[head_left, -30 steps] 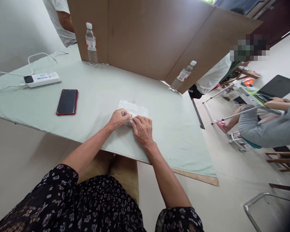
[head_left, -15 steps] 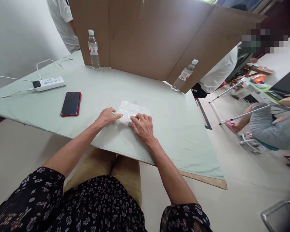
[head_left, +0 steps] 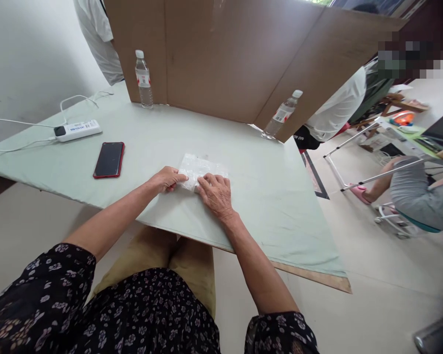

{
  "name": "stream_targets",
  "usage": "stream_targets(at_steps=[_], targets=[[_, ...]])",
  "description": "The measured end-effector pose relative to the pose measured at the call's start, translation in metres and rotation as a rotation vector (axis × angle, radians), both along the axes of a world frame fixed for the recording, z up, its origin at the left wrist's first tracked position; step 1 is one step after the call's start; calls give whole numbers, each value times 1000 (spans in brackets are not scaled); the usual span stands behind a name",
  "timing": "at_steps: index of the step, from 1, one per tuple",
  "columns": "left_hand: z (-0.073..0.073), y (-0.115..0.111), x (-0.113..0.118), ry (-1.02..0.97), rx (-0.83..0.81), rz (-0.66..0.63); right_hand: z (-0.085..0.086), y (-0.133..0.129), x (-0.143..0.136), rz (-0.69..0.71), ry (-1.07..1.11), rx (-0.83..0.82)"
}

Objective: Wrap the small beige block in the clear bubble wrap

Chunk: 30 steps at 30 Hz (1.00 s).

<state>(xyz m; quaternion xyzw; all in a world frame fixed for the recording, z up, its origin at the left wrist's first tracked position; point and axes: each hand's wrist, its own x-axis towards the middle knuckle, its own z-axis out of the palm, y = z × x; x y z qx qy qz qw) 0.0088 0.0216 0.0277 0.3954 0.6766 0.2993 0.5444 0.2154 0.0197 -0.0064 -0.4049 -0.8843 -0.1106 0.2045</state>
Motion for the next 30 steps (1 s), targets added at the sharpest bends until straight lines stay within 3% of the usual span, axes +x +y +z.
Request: stream_targets(at_steps=[5,10,18,25,30], targets=[[5,3,9,145,44,25,3,-2,-1,-1,-21,6],[6,1,18,97,4,54,5,-4,-1,-5,-47,-3],[9,7,24,396,98,-99,9,-3,-4,-19,-107,-4],[8,5,32,-37,96,79,15,-3,-7,-31,-145,-44],[16,3,39,-112,155,39,17,-5,-6,-45,-69,-90]])
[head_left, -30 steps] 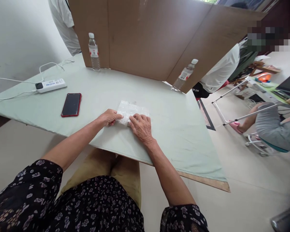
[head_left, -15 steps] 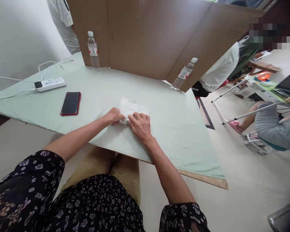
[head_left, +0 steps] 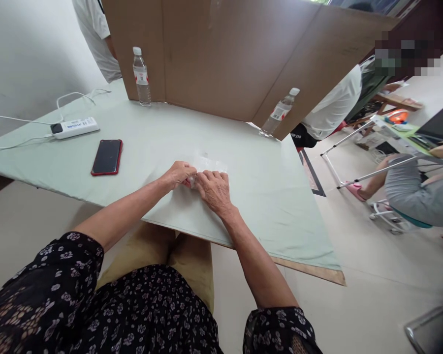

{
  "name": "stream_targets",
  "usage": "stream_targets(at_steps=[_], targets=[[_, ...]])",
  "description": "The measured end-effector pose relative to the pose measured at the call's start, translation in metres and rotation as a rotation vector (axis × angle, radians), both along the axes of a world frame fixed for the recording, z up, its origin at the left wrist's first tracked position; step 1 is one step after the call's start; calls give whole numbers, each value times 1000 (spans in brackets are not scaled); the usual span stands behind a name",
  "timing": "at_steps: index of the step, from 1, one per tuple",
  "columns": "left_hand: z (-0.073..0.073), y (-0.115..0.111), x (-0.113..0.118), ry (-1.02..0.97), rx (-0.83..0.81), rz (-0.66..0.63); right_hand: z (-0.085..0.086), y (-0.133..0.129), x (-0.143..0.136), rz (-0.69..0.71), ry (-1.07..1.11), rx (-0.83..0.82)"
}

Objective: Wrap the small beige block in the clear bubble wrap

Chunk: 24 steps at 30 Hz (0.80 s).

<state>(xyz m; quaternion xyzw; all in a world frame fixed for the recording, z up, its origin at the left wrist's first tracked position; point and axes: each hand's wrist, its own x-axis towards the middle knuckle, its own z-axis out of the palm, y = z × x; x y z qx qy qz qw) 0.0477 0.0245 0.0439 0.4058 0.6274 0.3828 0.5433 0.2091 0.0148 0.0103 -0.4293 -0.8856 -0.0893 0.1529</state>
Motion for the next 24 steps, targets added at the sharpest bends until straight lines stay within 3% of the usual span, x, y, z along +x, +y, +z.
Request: stream_targets(at_steps=[6,11,13,15,19,24], targets=[[8,-6,-7,73,112,-270,3,-4,0,3,74,-54],[-6,-10,0,547,427,-377,5,-7,10,11,197,-104],[-13,-12,2,752,579,-381,4,-10,26,-57,336,-97],[-20,-13,3,856,691,-403,1,-13,46,-220,489,-141],[-30,-12,1,870,783,-458,-9,-12,78,-470,643,-499],[-34,-12,4,910,775,-438,-18,6,66,-507,726,-635]])
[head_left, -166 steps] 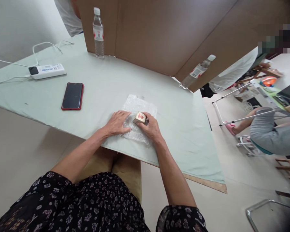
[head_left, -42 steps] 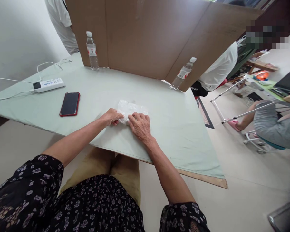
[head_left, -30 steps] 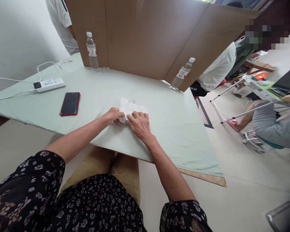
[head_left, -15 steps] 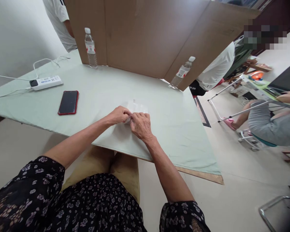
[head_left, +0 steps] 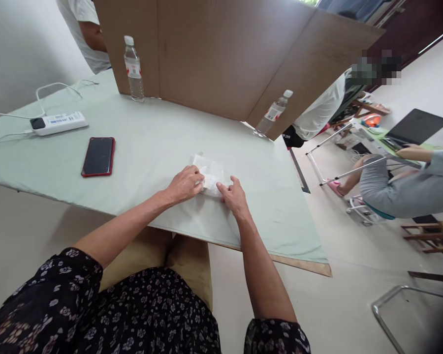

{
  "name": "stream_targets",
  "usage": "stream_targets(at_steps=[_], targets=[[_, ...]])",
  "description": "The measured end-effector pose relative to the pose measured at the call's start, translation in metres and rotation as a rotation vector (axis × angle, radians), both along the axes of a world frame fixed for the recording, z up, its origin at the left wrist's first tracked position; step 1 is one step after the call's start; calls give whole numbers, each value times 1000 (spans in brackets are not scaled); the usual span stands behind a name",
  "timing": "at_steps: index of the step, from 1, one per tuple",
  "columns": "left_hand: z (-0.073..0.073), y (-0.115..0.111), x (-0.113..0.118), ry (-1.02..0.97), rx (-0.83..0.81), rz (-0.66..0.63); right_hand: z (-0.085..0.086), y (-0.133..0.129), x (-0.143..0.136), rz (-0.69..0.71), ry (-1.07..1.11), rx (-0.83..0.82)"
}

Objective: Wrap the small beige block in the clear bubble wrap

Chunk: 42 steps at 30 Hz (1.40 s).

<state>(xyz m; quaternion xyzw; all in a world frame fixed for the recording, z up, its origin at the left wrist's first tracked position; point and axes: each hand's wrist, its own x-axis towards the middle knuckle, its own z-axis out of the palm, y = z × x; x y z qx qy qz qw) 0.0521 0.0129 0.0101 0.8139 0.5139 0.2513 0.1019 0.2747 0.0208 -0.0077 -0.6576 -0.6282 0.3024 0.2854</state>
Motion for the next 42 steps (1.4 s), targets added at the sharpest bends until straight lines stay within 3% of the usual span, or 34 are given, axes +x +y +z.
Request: stream_targets(at_steps=[4,7,11,16,23,32,42], targets=[[1,0,0,19,-9,-13,3,12,-14,-80,-54,26],[-1,0,-3,-4,-6,-34,3,11,-5,-134,-65,58],[-7,2,-4,-34,14,-57,1,6,6,-68,94,-39],[-8,3,-3,-33,10,-47,-1,12,-13,-75,219,-128],[1,7,-3,28,-21,-70,-9,13,-32,-38,195,150],[13,8,0,12,-134,-79,14,5,-54,72,85,292],[5,10,2,-136,-202,-27,14,5,-60,117,189,137]])
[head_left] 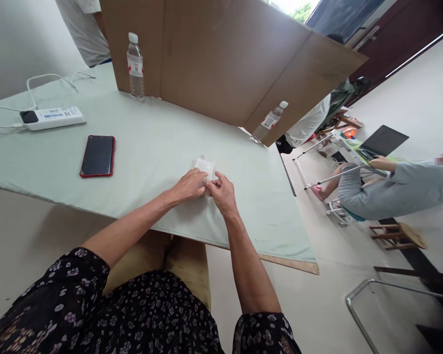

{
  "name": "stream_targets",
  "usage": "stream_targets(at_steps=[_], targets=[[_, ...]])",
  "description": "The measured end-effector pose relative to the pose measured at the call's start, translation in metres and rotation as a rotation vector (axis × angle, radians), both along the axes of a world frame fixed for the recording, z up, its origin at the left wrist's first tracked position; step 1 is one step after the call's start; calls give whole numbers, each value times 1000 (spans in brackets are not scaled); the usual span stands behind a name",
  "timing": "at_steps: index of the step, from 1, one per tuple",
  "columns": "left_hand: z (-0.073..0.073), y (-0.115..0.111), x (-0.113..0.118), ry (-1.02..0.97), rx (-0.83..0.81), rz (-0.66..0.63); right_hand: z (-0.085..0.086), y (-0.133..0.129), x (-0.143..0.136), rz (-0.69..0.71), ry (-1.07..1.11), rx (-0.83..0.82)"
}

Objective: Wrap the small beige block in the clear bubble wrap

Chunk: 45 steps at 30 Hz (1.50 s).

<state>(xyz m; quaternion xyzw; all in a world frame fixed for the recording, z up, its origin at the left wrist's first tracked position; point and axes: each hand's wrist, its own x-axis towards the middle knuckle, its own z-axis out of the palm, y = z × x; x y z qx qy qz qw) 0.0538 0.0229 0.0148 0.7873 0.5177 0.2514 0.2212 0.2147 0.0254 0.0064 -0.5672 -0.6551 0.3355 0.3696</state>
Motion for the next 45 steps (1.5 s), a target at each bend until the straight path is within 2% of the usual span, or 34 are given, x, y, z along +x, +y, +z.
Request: stream_targets(at_steps=[6,9,12,18,21,23,25,27,28,32,35,39,43,45], targets=[[-14,-2,-5,-216,-17,36,18,-7,9,209,32,-99],[-16,-4,-11,-328,-62,47,18,-5,12,287,-68,-64],[-13,-5,-12,-431,-114,99,16,-2,10,309,-223,2],[-16,0,0,-382,-18,193,20,1,3,306,-420,83],[-23,2,5,-368,-1,188,20,2,12,377,-250,31],[-27,2,6,-370,6,184,16,3,21,329,-52,-5],[-30,2,6,-370,21,176,9,7,29,167,79,9],[-32,2,7,-352,37,178,1,11,33,27,94,57],[-33,3,7,-338,42,181,-3,14,33,0,73,78],[-34,2,7,-283,66,169,-13,25,21,24,-58,171],[-33,0,7,-256,102,164,-12,32,12,65,-174,229],[-33,-2,6,-212,135,140,-8,38,8,95,-312,215],[-36,1,5,-157,169,108,-11,41,8,130,-301,195],[-37,3,4,-155,173,120,-14,43,9,104,-247,186]])
